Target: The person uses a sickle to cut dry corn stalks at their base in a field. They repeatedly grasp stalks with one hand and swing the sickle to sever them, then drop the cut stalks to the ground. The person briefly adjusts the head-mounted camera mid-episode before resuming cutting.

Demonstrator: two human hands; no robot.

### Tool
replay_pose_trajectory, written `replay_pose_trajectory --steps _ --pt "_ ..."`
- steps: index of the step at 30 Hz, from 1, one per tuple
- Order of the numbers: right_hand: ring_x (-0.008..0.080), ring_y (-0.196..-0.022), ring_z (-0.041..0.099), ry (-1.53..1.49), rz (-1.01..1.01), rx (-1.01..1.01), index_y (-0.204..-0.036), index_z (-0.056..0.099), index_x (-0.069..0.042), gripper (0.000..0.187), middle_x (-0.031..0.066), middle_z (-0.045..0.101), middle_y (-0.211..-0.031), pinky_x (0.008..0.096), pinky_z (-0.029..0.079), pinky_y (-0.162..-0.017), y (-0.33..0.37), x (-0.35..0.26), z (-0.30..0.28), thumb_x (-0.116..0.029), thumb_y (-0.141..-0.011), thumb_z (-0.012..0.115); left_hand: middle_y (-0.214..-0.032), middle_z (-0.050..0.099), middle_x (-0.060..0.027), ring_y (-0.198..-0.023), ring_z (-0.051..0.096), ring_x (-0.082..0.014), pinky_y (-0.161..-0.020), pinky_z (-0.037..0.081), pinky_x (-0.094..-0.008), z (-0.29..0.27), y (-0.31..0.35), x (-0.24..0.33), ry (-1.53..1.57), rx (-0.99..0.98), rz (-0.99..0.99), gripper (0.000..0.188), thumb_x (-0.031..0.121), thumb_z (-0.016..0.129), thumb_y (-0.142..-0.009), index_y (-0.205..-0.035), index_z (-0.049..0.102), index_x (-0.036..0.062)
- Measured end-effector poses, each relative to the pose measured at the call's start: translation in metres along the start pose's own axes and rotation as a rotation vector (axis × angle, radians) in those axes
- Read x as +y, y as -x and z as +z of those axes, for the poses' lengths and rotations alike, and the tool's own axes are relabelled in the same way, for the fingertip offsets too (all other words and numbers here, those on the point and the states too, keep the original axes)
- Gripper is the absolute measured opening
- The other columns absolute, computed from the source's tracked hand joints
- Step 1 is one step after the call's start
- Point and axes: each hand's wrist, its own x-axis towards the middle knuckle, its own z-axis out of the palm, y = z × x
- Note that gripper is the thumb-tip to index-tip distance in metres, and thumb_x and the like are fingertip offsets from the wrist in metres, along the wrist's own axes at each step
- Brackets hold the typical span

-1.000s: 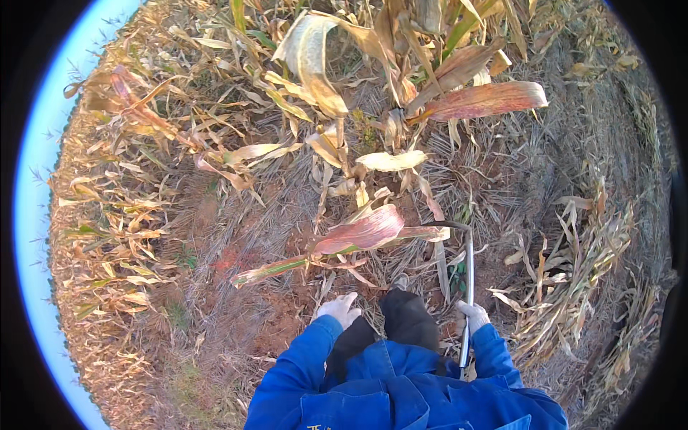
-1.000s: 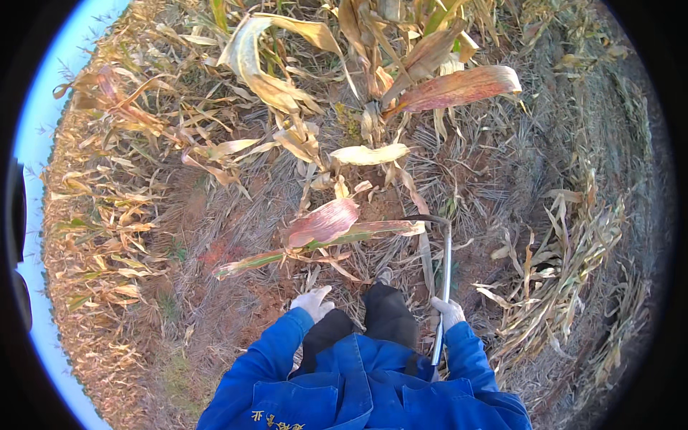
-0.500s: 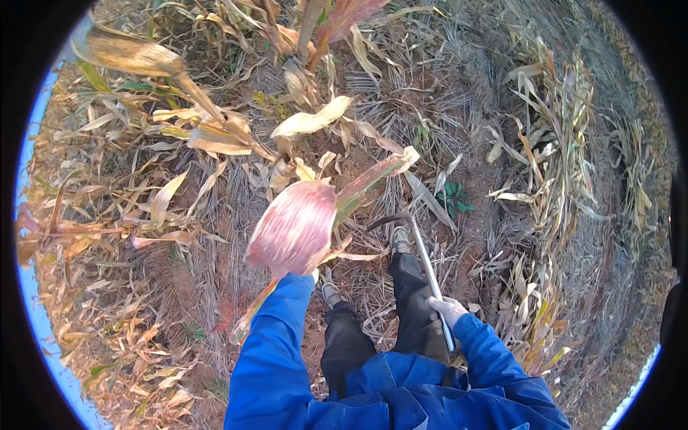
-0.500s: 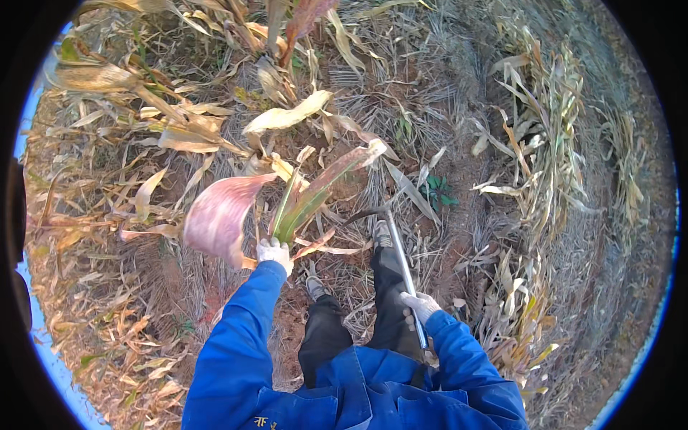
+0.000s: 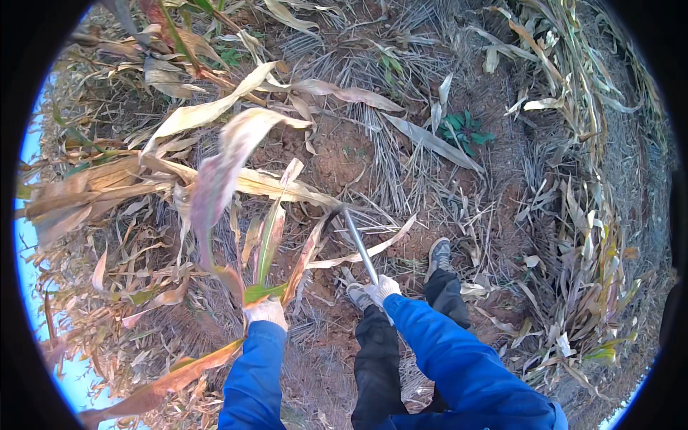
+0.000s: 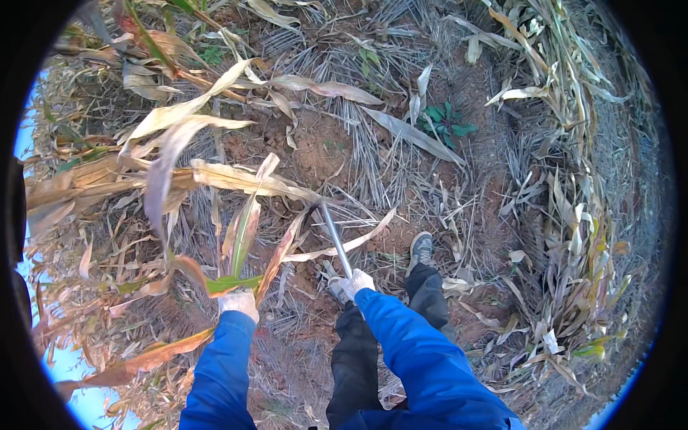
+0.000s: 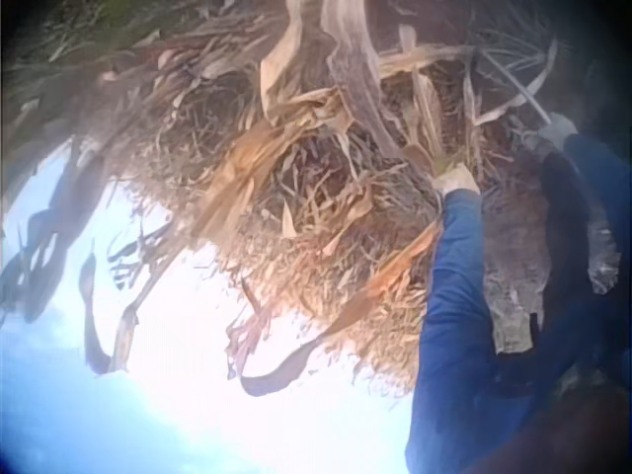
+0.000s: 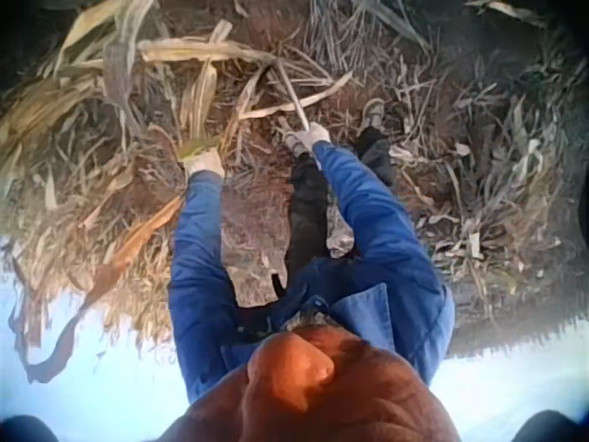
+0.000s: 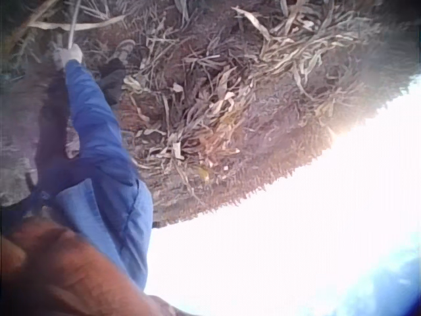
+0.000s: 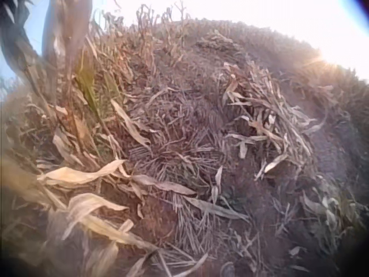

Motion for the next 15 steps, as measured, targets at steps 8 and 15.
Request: replay_pose_trajectory --steps 8,15 --pt "0.0327 -0.09 0.077 0.049 0.121 -0.287 -0.115 0.076 -0.006 0.063 0.0208 0.077 -0.096 0.0423 0.062 -0.078 -0.083 0.011 0.052 -0.062 -0.086 0.069 -0.086 0.075 -0.0172 -0.081 0.076 -0.036 -0.075 0.06 -0.0476 0.012 -0.002 -0.011 -0.032 0.117 0.069 0.013 0.01 0.064 -0.088 -0.097 0.071 0.0041" --pt "0.0242 -0.05 0.065 -0.271 0.151 -0.23 -0.092 0.07 -0.002 0.047 0.0119 0.066 -0.066 0.0392 0.055 -0.045 -0.024 0.023 0.034 -0.046 -0.083 0.081 -0.106 0.075 -0.0207 -0.101 0.072 -0.0417 -0.092 0.055 -0.0532 0.014 0.005 -0.016 0.098 0.097 0.036 0.028 0.017 0.06 -0.092 -0.116 0.073 0.0072"
